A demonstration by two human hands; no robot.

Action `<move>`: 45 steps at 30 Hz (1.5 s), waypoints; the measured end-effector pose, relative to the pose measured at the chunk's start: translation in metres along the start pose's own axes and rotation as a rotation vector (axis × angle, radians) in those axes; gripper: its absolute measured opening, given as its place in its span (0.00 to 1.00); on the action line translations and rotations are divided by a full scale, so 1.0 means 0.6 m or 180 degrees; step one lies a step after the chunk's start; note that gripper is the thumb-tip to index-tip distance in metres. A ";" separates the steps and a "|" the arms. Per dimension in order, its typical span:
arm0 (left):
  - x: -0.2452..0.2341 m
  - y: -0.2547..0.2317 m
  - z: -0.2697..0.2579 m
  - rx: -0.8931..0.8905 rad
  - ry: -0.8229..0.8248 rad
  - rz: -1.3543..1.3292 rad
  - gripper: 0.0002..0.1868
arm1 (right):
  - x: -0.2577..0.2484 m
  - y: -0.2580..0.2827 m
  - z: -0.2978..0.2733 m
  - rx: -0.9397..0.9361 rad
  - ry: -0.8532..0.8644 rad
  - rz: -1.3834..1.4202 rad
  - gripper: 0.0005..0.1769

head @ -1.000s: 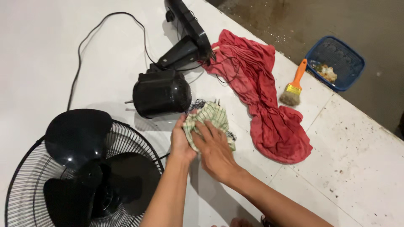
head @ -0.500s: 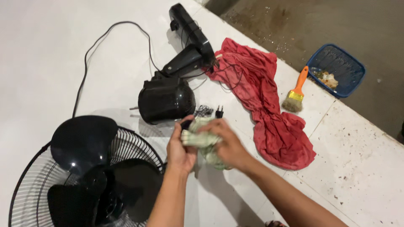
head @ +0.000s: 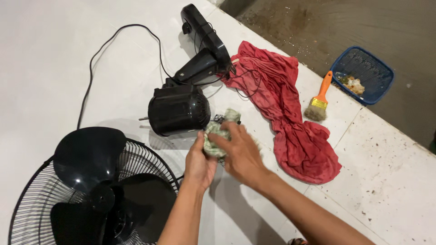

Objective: The person wipes the front grill of a disassembled electric fan with a cloth, then wipes the fan blades and motor housing. The person handles the fan components on a tiled floor and uses a cloth to clean each part.

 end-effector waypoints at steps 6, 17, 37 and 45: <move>0.011 0.003 0.001 0.0087 -0.0146 -0.0296 0.23 | -0.006 0.004 -0.017 0.0075 -0.0135 0.0231 0.37; 0.000 0.016 -0.006 0.0023 -0.0062 0.0107 0.25 | 0.004 0.001 -0.049 0.0098 -0.0283 0.0588 0.32; 0.065 -0.020 -0.021 0.0070 0.0355 0.0721 0.26 | 0.020 0.045 -0.060 0.0126 0.0530 -0.0455 0.39; 0.063 -0.023 -0.025 -0.0077 0.0001 0.0805 0.22 | 0.031 0.006 -0.056 0.0678 0.0628 0.1198 0.34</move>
Point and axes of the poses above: each hand's wrist, its own z-axis towards the middle knuckle, its own x-axis out of the palm, y = z × x, the point moved 3 cm from there along z, towards the middle knuckle, and after that the axes turned 9 degrees about -x, right-handed, at the moved point
